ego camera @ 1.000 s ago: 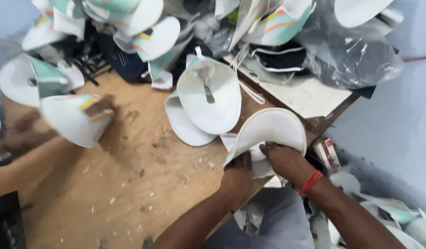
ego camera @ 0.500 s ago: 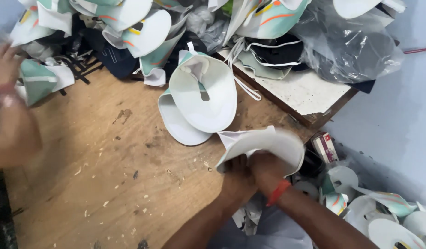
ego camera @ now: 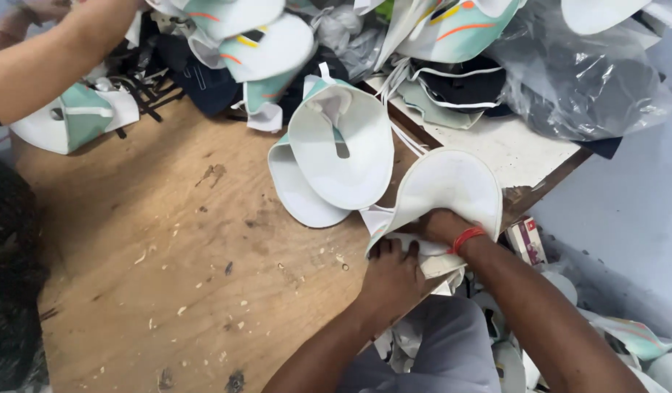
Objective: Assembling and checking shoe upper components at a workbench.
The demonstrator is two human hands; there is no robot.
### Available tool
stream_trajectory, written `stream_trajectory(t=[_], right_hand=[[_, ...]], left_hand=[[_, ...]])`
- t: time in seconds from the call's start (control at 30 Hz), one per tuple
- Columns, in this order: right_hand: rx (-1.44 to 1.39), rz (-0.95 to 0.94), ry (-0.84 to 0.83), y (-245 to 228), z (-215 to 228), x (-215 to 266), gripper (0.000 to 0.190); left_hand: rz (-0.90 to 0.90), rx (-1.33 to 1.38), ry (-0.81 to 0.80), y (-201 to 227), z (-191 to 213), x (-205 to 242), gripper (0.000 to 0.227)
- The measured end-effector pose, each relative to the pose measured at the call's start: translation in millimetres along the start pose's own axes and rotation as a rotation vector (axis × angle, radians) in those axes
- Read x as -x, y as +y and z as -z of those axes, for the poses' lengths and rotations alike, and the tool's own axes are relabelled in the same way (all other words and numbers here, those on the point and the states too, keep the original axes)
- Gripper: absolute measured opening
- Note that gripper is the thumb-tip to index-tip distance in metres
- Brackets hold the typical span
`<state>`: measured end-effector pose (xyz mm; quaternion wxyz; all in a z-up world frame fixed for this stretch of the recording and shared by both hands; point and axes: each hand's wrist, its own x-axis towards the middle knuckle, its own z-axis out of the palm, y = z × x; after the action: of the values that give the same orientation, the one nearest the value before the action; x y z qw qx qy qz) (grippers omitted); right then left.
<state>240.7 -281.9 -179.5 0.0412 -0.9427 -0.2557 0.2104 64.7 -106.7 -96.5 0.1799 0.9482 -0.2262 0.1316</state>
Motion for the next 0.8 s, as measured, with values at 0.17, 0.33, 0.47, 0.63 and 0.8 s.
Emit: stream_trajectory(t=[0.17, 0.33, 0.47, 0.63, 0.8], right_hand=[[-0.070, -0.013, -0.039, -4, 3, 5, 0.062], [-0.511, 0.055, 0.604, -63, -14, 70, 0.033], [0.564, 0.029, -0.015, -76, 14, 96, 0.025], [0.168, 0.065, 0.771, -70, -2, 114, 0.027], [-0.247, -0.197, 0.771, -101, 13, 136, 0.023]], left_hand=[[-0.036, 0.032, 0.064, -13, -9, -2, 0.068], [-0.135, 0.041, 0.216, -6, -1, 9, 0.056], [-0.131, 0.038, 0.269, -13, -23, 4, 0.043], [-0.130, 0.083, 0.232, -10, -51, -5, 0.050], [-0.154, 0.080, 0.163, -6, -43, -6, 0.054]])
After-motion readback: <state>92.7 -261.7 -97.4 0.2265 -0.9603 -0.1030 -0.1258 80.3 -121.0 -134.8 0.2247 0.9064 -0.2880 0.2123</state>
